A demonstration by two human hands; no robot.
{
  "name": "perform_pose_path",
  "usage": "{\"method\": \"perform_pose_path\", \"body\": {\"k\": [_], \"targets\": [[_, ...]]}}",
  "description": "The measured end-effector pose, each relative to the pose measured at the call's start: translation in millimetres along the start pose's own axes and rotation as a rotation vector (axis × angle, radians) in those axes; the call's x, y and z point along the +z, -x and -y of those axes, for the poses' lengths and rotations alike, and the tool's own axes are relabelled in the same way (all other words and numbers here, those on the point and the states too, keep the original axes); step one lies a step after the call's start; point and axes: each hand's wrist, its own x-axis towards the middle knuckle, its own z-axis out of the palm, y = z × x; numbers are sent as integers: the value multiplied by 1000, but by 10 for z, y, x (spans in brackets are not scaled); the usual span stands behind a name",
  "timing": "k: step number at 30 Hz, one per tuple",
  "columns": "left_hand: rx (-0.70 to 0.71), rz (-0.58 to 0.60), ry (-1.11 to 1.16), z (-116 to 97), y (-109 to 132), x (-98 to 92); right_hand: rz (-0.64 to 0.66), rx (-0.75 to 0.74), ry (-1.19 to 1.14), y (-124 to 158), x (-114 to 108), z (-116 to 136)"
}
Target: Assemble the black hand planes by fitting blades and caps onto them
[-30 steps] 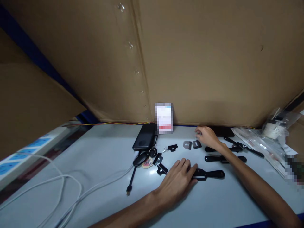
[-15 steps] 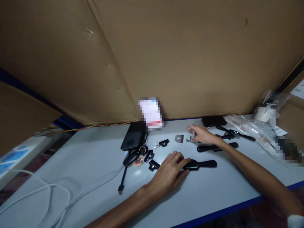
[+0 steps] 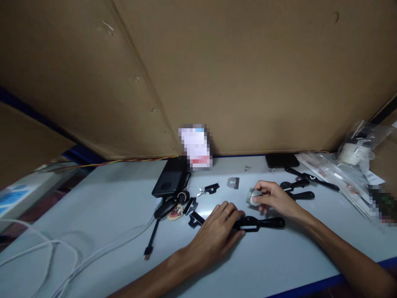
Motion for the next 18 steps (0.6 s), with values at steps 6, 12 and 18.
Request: {"method": "perform_pose_path", "body": {"k": [6, 12, 18], "targets": [[-15, 30, 47, 7, -2, -22, -65, -44, 56, 29, 32, 41], [-45, 45, 79, 3, -1, -42, -85, -40, 3, 59, 67, -17], [-27, 49, 80, -4, -1, -57, -149, -33, -23, 102, 68, 41]]}}
